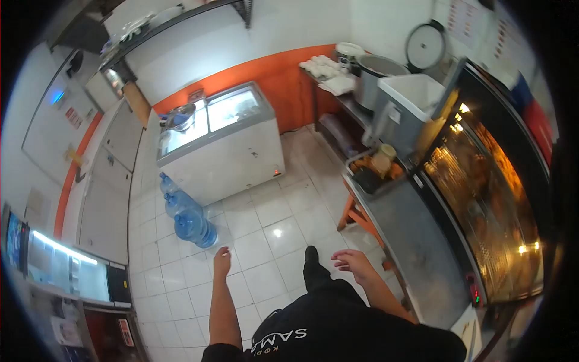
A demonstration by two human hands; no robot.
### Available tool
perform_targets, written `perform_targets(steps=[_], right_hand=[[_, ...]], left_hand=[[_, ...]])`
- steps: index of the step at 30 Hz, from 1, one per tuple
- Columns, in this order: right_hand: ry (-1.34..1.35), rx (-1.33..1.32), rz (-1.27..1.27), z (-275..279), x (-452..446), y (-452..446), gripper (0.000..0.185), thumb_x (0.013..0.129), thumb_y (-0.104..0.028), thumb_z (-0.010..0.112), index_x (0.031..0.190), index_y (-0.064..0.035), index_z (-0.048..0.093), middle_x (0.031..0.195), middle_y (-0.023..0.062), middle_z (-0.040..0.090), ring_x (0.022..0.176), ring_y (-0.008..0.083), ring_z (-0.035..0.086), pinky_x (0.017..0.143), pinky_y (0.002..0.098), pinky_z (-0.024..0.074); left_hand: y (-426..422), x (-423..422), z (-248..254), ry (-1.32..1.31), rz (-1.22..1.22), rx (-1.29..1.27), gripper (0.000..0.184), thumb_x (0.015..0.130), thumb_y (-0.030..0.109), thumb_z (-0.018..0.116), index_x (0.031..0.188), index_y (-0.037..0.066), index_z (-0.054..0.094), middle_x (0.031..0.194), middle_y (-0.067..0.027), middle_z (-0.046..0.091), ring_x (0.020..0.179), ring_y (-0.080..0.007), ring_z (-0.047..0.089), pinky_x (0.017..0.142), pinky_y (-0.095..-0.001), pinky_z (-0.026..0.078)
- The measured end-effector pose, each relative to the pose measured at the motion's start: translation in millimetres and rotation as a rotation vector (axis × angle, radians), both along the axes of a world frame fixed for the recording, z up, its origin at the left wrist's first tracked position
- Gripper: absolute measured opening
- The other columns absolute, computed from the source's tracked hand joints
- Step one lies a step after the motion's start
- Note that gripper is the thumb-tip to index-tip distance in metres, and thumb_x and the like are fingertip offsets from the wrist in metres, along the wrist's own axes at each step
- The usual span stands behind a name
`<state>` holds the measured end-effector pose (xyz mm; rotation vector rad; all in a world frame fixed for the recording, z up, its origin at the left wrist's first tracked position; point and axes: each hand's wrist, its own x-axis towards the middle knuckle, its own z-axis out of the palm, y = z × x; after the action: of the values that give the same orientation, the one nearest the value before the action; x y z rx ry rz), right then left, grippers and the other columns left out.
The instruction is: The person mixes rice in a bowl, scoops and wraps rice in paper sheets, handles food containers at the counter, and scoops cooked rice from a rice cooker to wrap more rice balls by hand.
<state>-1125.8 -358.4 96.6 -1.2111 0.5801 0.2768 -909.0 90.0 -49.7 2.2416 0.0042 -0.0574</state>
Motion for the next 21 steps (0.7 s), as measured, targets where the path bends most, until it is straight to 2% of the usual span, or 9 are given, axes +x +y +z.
perform_targets(steps=[3, 5, 6, 7, 8, 11, 13, 15, 21], right_hand=[[0.031, 0.024, -0.065, -4.3, 67.6, -31.0, 0.02, 0.092, -0.013, 0.054, 0.106, -0.003, 0.064, 0.104, 0.0095, 0.068, 0.087, 0.0171, 0.065, 0.077, 0.0295, 0.0499], [0.016, 0.043, -0.085, 2.5, 116.8, -48.6, 0.019, 0.093, -0.013, 0.054, 0.106, -0.0029, 0.064, 0.104, 0.0101, 0.068, 0.086, 0.0174, 0.065, 0.076, 0.0299, 0.0501], [-0.015, 0.037, -0.094, 9.1, 144.3, -58.5, 0.019, 0.092, -0.013, 0.054, 0.106, -0.003, 0.064, 0.104, 0.0098, 0.068, 0.086, 0.0174, 0.065, 0.077, 0.0299, 0.05], [-0.056, 0.024, -0.126, 17.0, 174.8, -71.2, 0.019, 0.092, -0.012, 0.054, 0.106, -0.0031, 0.064, 0.104, 0.0094, 0.068, 0.086, 0.0173, 0.064, 0.077, 0.03, 0.0498], [-0.063, 0.022, -0.149, 25.3, 205.6, -79.8, 0.018, 0.091, -0.014, 0.056, 0.103, -0.0039, 0.065, 0.103, 0.008, 0.068, 0.086, 0.0158, 0.063, 0.076, 0.0291, 0.0495], [-0.056, -0.044, -0.1, 6.0, 297.7, -110.0, 0.018, 0.09, -0.015, 0.058, 0.102, -0.005, 0.066, 0.101, 0.0058, 0.068, 0.085, 0.0136, 0.062, 0.076, 0.0272, 0.049], [-0.115, -0.092, -0.061, 42.1, 354.4, -110.7, 0.017, 0.089, -0.016, 0.059, 0.101, -0.0057, 0.066, 0.099, 0.0042, 0.068, 0.084, 0.0116, 0.062, 0.074, 0.0251, 0.0484], [-0.133, -0.04, 0.022, 34.5, 415.0, -113.5, 0.017, 0.089, -0.015, 0.058, 0.101, -0.0061, 0.066, 0.099, 0.0032, 0.068, 0.083, 0.0107, 0.061, 0.073, 0.0246, 0.0481], [0.003, -0.006, 0.069, 8.0, 564.9, -106.4, 0.018, 0.09, -0.015, 0.059, 0.103, -0.0063, 0.066, 0.099, 0.0024, 0.067, 0.082, 0.0092, 0.061, 0.072, 0.024, 0.0479]], left_hand=[[-35.0, 44.4, -38.7, 0.143, -0.166, 0.194, 0.031, 0.087, 0.023, 0.055, 0.111, 0.005, 0.065, 0.112, -0.0202, 0.065, 0.105, -0.0364, 0.062, 0.09, -0.0421, 0.049], [-18.1, 50.1, -116.6, 0.253, -0.361, 0.492, 0.032, 0.09, 0.022, 0.051, 0.115, 0.005, 0.064, 0.12, -0.0178, 0.062, 0.1, -0.0342, 0.064, 0.089, -0.0382, 0.05], [-5.2, 46.4, -157.2, 0.334, -0.387, 0.584, 0.032, 0.09, 0.022, 0.053, 0.115, 0.007, 0.064, 0.115, -0.0162, 0.064, 0.089, -0.0345, 0.066, 0.077, -0.0453, 0.054], [6.4, 54.4, -168.7, 0.927, -0.347, 0.346, 0.031, 0.087, 0.021, 0.057, 0.114, 0.009, 0.066, 0.102, -0.0128, 0.067, 0.08, -0.0336, 0.067, 0.063, -0.0504, 0.053], [8.8, 47.5, -151.0, 1.072, -0.123, 0.169, 0.028, 0.084, 0.02, 0.061, 0.11, 0.01, 0.068, 0.09, -0.0109, 0.067, 0.073, -0.0324, 0.067, 0.052, -0.0518, 0.051], [-11.1, 107.9, -116.5, 0.981, -0.303, 0.303, 0.027, 0.085, 0.021, 0.06, 0.108, 0.009, 0.068, 0.09, -0.0111, 0.067, 0.074, -0.0314, 0.066, 0.055, -0.0501, 0.051], [-22.4, 157.6, -103.0, 0.891, -0.418, 0.374, 0.027, 0.085, 0.023, 0.059, 0.106, 0.008, 0.068, 0.09, -0.0113, 0.068, 0.076, -0.0303, 0.066, 0.058, -0.0483, 0.05], [-37.9, 220.1, -89.8, 0.782, -0.516, 0.421, 0.027, 0.086, 0.024, 0.057, 0.105, 0.008, 0.069, 0.089, -0.0115, 0.068, 0.077, -0.0293, 0.066, 0.061, -0.0466, 0.05], [-40.6, 379.9, -123.7, 0.477, -0.728, 0.477, 0.031, 0.088, 0.029, 0.054, 0.1, 0.006, 0.07, 0.088, -0.012, 0.069, 0.081, -0.0262, 0.065, 0.07, -0.0413, 0.05]])
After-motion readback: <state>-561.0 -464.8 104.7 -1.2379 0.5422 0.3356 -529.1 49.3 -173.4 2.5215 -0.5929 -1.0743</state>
